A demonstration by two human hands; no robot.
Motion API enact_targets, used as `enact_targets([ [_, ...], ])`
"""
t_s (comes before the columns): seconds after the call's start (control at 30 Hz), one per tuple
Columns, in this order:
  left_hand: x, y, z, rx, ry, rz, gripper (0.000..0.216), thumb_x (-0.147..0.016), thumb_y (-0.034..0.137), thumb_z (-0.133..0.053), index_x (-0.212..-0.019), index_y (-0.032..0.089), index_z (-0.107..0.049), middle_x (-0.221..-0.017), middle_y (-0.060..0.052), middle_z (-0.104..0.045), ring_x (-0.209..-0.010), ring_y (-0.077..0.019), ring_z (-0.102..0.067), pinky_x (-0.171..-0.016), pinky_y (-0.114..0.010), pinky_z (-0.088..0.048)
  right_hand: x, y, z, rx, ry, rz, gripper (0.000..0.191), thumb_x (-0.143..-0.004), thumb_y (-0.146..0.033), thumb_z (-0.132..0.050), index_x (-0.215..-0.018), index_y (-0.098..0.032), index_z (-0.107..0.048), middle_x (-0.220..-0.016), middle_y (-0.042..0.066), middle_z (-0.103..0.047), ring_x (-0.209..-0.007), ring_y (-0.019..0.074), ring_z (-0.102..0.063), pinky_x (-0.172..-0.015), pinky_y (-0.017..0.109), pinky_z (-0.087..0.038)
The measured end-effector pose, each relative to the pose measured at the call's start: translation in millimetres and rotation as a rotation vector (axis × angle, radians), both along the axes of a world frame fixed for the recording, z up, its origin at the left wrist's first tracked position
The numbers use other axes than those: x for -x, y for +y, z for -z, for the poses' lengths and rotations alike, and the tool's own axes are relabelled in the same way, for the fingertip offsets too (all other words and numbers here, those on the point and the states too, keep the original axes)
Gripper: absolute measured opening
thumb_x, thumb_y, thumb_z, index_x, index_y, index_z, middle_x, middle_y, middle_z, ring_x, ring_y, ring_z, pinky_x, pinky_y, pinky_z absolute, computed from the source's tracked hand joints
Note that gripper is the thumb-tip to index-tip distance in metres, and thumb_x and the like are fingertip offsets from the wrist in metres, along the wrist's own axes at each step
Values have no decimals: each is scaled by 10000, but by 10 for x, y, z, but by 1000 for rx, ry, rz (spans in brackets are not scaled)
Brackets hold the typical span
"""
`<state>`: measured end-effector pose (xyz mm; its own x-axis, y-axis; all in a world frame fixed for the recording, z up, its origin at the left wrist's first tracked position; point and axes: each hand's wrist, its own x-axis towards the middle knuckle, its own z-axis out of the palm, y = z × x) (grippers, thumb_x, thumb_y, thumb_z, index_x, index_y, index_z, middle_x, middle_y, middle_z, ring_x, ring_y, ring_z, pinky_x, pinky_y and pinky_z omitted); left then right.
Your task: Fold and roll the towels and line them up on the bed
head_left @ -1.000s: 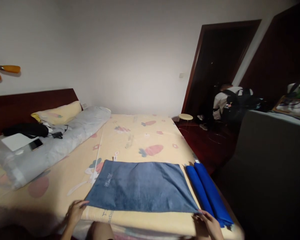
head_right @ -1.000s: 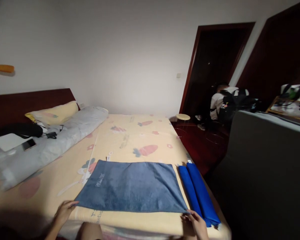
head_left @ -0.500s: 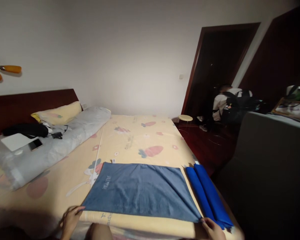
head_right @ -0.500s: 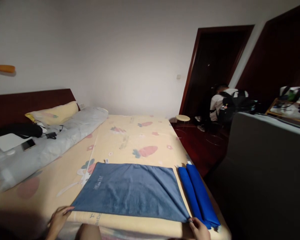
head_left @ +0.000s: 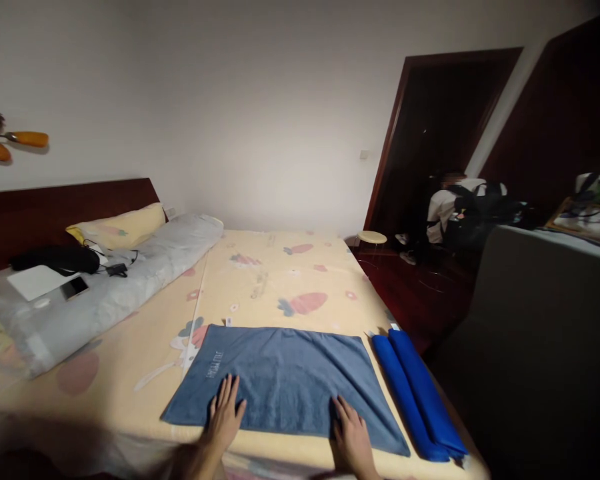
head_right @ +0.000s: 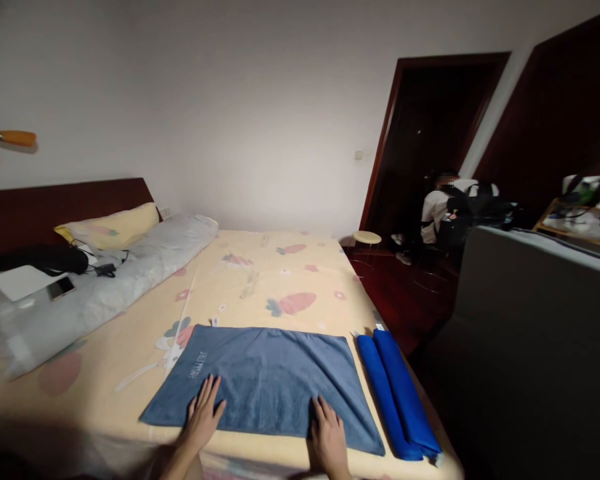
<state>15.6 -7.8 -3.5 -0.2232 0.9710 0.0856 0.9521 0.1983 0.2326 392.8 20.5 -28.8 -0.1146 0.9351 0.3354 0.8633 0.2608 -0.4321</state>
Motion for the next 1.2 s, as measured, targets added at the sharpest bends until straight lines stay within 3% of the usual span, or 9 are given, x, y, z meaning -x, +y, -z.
enact_targets([
  [0.1,-93,-96,162,79,24,19,586,-897,422,-356,-1461,263,-349,-1569,-76,-298,-1447,-247,-266,-1134,-488,-281,65,-58,181,-30,-35,32,409,-836,-282,-423,-1194,-284,-621,-1320,91,-614,-1170,281,-591,-915,460,-476],
  [0.23,126,-193,272,-2,6,61,506,-877,344,-399,-1374,323,-491,-1506,-45,-437,-1394,-228,-380,-1108,-446,-335,-106,-74,214,-26,-10,-3,319,-870,-311,-433,-1095,-335,-659,-1204,49,-684,-1063,263,-635,-877,440,-477],
  [0.33,231,-55,159,-65,-35,83,403,-869,287,-414,-1188,325,-657,-1377,-51,-590,-1295,-233,-505,-1045,-437,-405,-112,75,30,-2,11,-18,305,-898,-329,-407,-1049,-317,-672,-1170,44,-691,-1058,253,-624,-884,417,-464],
  [0.43,148,265,-84,-118,-74,166,393,-867,218,-391,-1103,294,-697,-1311,-59,-639,-1256,-222,-538,-1040,-428,-420,56,385,-197,77,-6,-40,372,-917,-290,-337,-1125,-295,-645,-1231,43,-663,-1095,240,-602,-917,410,-442],
  [0.57,-169,757,-339,17,-90,278,581,-786,74,-370,-1312,232,-558,-1434,-64,-532,-1352,-193,-436,-1117,-411,-348,388,836,-345,219,-86,16,471,-900,-249,-310,-1324,-299,-508,-1396,46,-548,-1223,266,-524,-980,467,-407],
  [0.67,-378,980,-311,164,-71,294,715,-744,21,-348,-1424,229,-417,-1514,-62,-430,-1412,-181,-341,-1142,-433,-293,565,1011,-332,265,-121,80,501,-850,-192,-358,-1319,-269,-515,-1347,93,-575,-1179,305,-544,-926,489,-434],
  [0.87,-408,970,-144,82,-56,287,550,-834,55,-311,-1266,282,-565,-1384,-67,-554,-1311,-170,-454,-1072,-395,-324,565,949,-286,233,-136,42,413,-873,-166,-352,-1163,-288,-620,-1224,66,-638,-1101,256,-570,-893,392,-432],
  [1.07,-284,941,-346,86,-3,291,352,-858,123,-393,-1060,290,-628,-1178,-12,-630,-1151,-159,-521,-987,-337,-337,286,905,-207,140,-148,72,407,-925,-349,-347,-1246,-258,-580,-1404,90,-527,-1254,291,-468,-1025,488,-343],
  [1.2,-318,1006,-408,120,32,266,346,-822,120,-405,-1019,263,-651,-1170,-33,-636,-1151,-194,-514,-1011,-378,-312,12,932,-156,207,-100,2,459,-931,-461,-320,-1288,-290,-553,-1408,61,-537,-1281,265,-467,-1045,503,-343],
])
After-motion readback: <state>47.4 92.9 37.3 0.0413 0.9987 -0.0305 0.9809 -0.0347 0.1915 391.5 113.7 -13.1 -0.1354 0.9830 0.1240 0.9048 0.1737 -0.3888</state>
